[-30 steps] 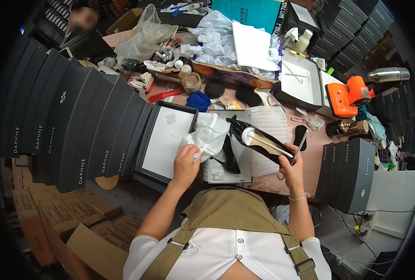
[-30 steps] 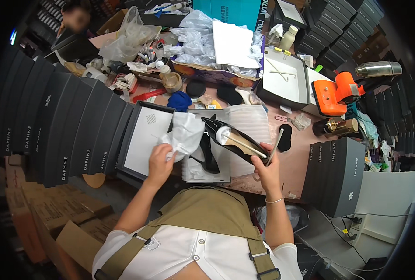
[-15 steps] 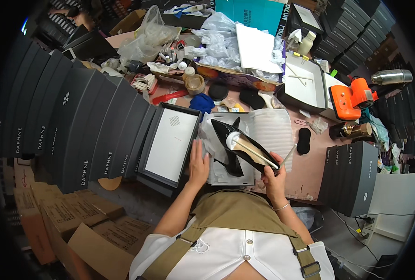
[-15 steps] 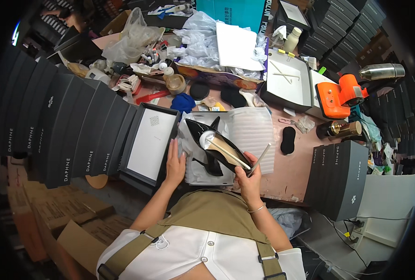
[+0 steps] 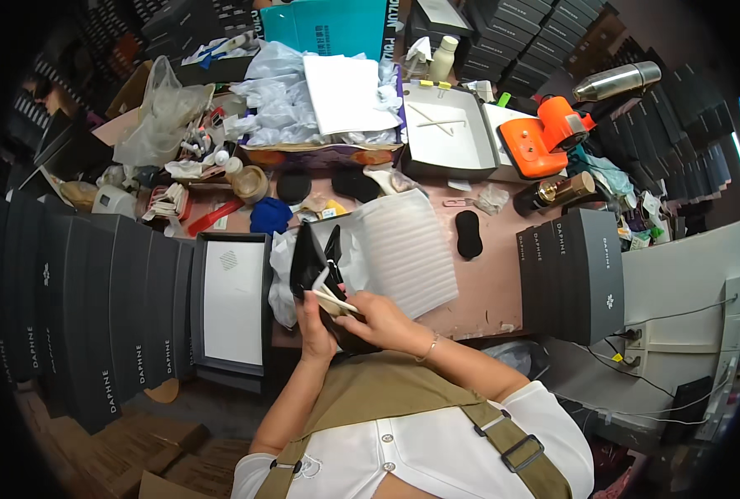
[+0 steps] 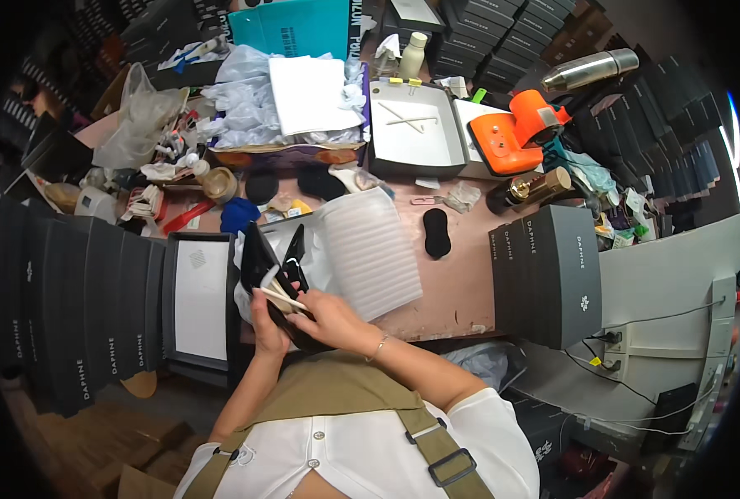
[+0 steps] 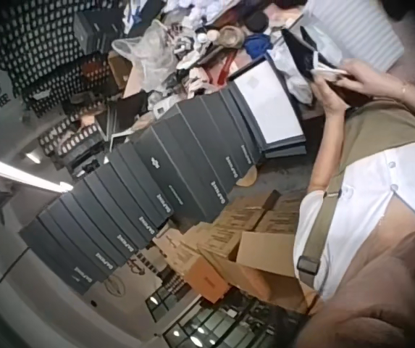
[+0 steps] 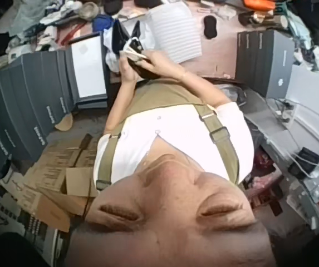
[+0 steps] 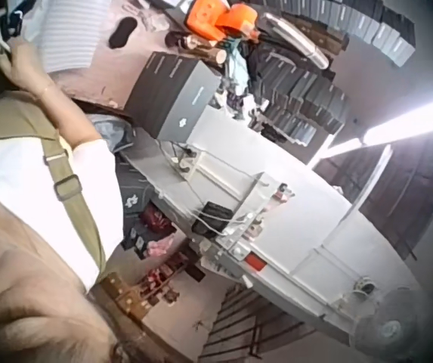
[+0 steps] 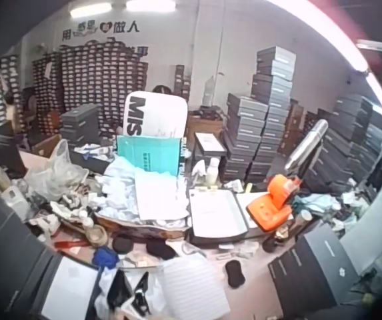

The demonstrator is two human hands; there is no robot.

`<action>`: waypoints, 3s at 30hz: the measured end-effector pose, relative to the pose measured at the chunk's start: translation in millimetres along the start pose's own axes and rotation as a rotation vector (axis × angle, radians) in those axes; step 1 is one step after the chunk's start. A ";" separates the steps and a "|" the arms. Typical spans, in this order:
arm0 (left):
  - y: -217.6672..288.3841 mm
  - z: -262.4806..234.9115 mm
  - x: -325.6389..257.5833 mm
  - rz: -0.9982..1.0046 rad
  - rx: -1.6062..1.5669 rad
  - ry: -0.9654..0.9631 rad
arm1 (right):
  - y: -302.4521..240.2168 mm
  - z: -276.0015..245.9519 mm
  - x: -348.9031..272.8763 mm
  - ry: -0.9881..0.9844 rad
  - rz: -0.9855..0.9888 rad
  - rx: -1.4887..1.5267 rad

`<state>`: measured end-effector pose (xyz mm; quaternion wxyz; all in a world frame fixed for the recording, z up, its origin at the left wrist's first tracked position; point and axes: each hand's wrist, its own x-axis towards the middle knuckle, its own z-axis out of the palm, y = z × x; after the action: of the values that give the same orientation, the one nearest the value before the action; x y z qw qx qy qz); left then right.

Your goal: Inspecting, cleaning, and packing shoes into boxes for shipment.

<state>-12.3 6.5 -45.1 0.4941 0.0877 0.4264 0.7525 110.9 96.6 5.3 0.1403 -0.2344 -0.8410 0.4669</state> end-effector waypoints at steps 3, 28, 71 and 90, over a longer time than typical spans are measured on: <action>-11.5 -11.2 24.6 0.156 0.252 0.056 | 15.2 -12.8 11.9 -0.178 0.083 0.065; 0.7 29.0 -41.4 -0.501 -0.437 0.228 | 21.8 30.4 51.8 -0.159 -0.587 -0.629; 1.2 -21.0 -44.3 -0.426 -0.211 0.134 | 41.0 98.9 41.3 -0.371 0.028 0.007; 26.8 -56.1 17.5 -0.415 0.120 -0.021 | 5.8 21.4 -32.5 -0.646 0.279 0.604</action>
<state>-69.9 -14.2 -65.4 0.6367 0.0352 0.4742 0.6070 130.3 66.7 -11.4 -0.1309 -0.1365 -0.6286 0.7544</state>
